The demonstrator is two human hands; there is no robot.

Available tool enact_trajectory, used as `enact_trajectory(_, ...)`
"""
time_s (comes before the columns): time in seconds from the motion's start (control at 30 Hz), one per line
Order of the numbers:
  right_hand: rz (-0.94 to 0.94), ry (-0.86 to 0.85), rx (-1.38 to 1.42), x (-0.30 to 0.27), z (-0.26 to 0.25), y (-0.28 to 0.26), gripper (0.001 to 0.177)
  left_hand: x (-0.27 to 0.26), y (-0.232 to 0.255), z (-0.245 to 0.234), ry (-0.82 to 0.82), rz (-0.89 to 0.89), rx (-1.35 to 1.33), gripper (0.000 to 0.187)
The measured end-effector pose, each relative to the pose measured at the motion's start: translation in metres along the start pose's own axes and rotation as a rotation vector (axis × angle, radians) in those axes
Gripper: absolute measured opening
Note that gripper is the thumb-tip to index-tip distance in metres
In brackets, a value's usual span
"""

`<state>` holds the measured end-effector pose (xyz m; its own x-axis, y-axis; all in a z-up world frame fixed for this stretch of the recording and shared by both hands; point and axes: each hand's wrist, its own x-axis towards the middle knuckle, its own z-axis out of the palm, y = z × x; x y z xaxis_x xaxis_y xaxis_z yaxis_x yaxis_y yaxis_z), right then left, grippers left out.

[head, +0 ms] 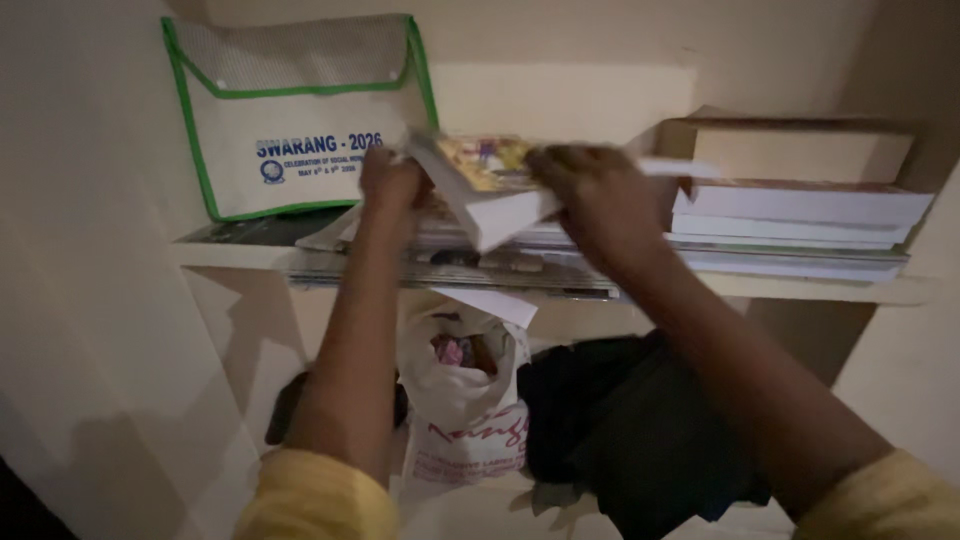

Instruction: The person sorts through a stack of newspapers, books, and documents by hand, wiping some with a cloth and moving them from a pile onto a shelf.

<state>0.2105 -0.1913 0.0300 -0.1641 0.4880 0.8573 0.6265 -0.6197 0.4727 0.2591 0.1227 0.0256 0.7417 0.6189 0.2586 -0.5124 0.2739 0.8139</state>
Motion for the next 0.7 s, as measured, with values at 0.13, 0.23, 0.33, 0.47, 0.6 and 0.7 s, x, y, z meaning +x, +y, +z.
enact_trajectory(0.13,0.231,-0.738,0.302,0.010,0.034,-0.019,0.027,-0.036,-0.003,-0.032,0.408,0.803,0.798,0.031)
enact_trajectory(0.23,0.227,-0.696,0.534,0.007,0.051,-0.023,0.043,-0.085,-0.007,-0.011,-0.185,0.909,0.865,0.039)
enact_trajectory(0.33,0.181,-0.710,0.593,0.008,0.064,-0.020,0.043,-0.127,-0.005,0.003,-0.420,0.703,1.093,0.043)
enact_trajectory(0.47,0.089,-0.726,0.408,-0.011,0.041,0.015,0.046,-0.141,0.008,-0.003,-0.330,0.790,1.227,0.029)
enact_trajectory(0.6,0.406,-0.819,0.357,-0.040,0.004,0.045,0.045,-0.145,0.016,-0.012,-0.335,0.711,1.289,0.028)
enact_trajectory(0.7,0.410,-0.714,0.398,-0.053,0.009,0.045,0.047,-0.150,0.018,-0.015,-0.341,0.739,1.335,0.026)
